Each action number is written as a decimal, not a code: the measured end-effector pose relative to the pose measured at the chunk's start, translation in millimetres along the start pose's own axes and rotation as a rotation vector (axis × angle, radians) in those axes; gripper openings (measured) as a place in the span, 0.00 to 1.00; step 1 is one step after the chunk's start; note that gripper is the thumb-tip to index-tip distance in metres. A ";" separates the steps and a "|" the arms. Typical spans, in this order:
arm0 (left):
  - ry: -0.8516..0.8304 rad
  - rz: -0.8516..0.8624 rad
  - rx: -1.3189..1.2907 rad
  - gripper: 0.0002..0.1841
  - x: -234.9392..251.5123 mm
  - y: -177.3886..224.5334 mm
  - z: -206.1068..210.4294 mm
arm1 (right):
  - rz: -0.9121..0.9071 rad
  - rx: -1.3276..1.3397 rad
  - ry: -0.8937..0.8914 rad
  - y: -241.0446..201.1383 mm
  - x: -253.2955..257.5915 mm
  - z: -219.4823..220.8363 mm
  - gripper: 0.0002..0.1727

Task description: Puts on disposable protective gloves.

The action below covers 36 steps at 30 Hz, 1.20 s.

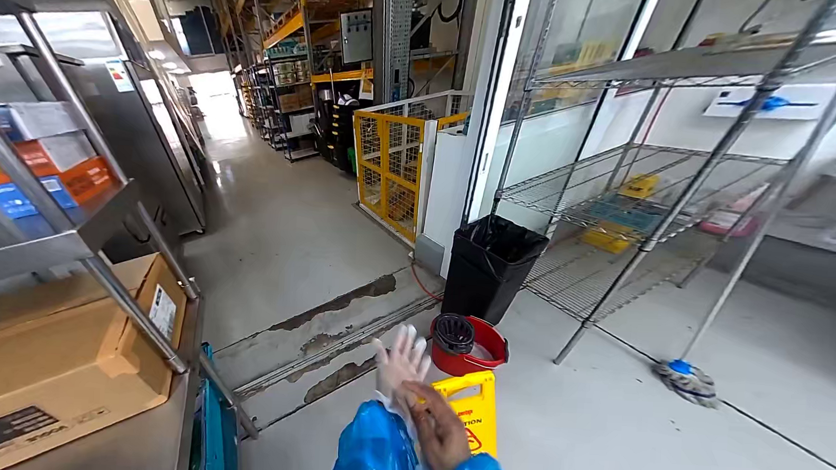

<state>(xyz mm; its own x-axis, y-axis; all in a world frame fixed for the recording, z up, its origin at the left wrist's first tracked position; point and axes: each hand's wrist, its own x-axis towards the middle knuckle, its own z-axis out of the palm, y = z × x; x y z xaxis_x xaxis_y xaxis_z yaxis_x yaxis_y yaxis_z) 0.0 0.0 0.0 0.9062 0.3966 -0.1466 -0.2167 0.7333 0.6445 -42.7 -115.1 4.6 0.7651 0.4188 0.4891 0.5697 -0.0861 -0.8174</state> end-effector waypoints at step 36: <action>-0.171 0.361 -0.589 0.45 -27.8 78.9 65.1 | -0.211 -0.044 -0.074 -28.4 21.8 -3.8 0.15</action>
<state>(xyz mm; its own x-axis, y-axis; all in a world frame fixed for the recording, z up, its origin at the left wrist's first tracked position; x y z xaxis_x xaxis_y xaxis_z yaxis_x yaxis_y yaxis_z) -18.7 10.8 103.8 0.7746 0.6143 0.1506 -0.6307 0.7681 0.1107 -41.1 -106.9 39.7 0.6047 0.4966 0.6227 0.7283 -0.0284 -0.6846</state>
